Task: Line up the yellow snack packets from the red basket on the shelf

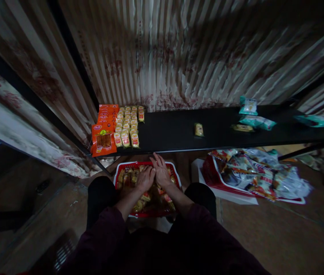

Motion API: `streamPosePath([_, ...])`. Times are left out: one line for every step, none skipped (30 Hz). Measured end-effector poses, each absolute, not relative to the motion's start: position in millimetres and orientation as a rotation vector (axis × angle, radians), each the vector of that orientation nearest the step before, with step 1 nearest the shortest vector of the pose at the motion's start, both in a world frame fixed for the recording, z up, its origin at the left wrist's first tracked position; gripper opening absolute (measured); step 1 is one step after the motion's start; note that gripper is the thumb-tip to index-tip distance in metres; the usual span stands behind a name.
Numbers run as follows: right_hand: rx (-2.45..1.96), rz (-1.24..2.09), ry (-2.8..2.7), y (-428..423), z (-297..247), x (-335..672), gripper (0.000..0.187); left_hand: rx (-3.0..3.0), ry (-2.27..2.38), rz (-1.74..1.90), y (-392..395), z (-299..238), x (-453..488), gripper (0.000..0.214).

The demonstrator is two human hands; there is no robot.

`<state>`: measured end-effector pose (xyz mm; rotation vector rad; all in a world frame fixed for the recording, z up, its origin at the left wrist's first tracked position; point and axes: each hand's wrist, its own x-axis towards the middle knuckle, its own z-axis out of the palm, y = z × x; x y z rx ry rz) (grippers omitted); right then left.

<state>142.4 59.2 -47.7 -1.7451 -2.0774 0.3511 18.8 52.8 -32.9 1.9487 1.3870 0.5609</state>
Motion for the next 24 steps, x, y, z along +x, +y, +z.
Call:
streamPosePath([-1.8,0.382,-2.062,46,-52,145,0.055,1.917,1.399,0.483,42,-40,20,0.037])
streamPosePath([-1.852,0.417,-2.045,34,-58,147,0.062,1.871,1.434,0.414,32,-48,21,0.037])
streamPosePath([-1.874,0.469,-2.056,24,-63,149,0.066,1.818,1.482,0.338,23,-56,24,0.038])
streamPosePath([-1.897,0.517,-2.06,15,-69,151,0.067,1.778,1.527,0.286,15,-63,27,0.04])
streamPosePath([-1.904,0.561,-2.069,8,-74,153,0.067,1.758,1.566,0.26,9,-68,30,0.043])
streamPosePath([-1.912,0.586,-2.048,3,-78,154,0.065,1.735,1.605,0.253,5,-72,34,0.046])
streamPosePath([-1.914,0.603,-2.014,1,-81,155,0.063,1.708,1.634,0.265,3,-74,37,0.048])
streamPosePath([-1.911,0.614,-1.968,0,-83,156,0.061,1.67,1.653,0.29,3,-74,39,0.05])
streamPosePath([-1.903,0.624,-1.914,1,-84,157,0.059,1.621,1.662,0.325,4,-74,41,0.05])
streamPosePath([-1.891,0.637,-1.862,2,-85,158,0.057,1.565,1.66,0.363,6,-72,43,0.05])
streamPosePath([-1.875,0.653,-1.815,4,-85,158,0.055,1.507,1.651,0.405,9,-70,44,0.05])
streamPosePath([-1.854,0.668,-1.775,5,-85,159,0.053,1.455,1.636,0.446,11,-69,45,0.05])
streamPosePath([-1.829,0.679,-1.741,6,-85,159,0.051,1.41,1.619,0.485,14,-68,46,0.052])
streamPosePath([-1.802,0.685,-1.711,7,-84,159,0.05,1.379,1.597,0.523,15,-67,47,0.053])
streamPosePath([-1.774,0.686,-1.683,7,-84,159,0.049,1.359,1.578,0.563,16,-67,48,0.053])
streamPosePath([-1.744,0.683,-1.658,6,-83,159,0.048,1.344,1.566,0.601,17,-67,49,0.053])
streamPosePath([-1.713,0.681,-1.635,6,-83,158,0.047,1.33,1.561,0.639,18,-68,51,0.052])
streamPosePath([-1.685,0.68,-1.612,6,-82,158,0.046,1.309,1.563,0.67,18,-69,52,0.051])
streamPosePath([-1.663,0.678,-1.59,6,-82,157,0.045,1.278,1.573,0.698,19,-70,54,0.049])
streamPosePath([-1.647,0.673,-1.569,7,-81,157,0.043,1.237,1.587,0.723,20,-71,55,0.046])
streamPosePath([-1.641,0.667,-1.55,8,-80,156,0.042,1.186,1.602,0.749,21,-72,56,0.044])
streamPosePath([-1.644,0.664,-1.53,9,-78,155,0.04,1.121,1.609,0.78,23,-72,56,0.042])
streamPosePath([-1.653,0.667,-1.508,11,-77,155,0.039,1.051,1.609,0.815,25,-72,56,0.04])
streamPosePath([-1.666,0.678,-1.482,13,-75,153,0.038,0.984,1.605,0.848,26,-71,55,0.038])
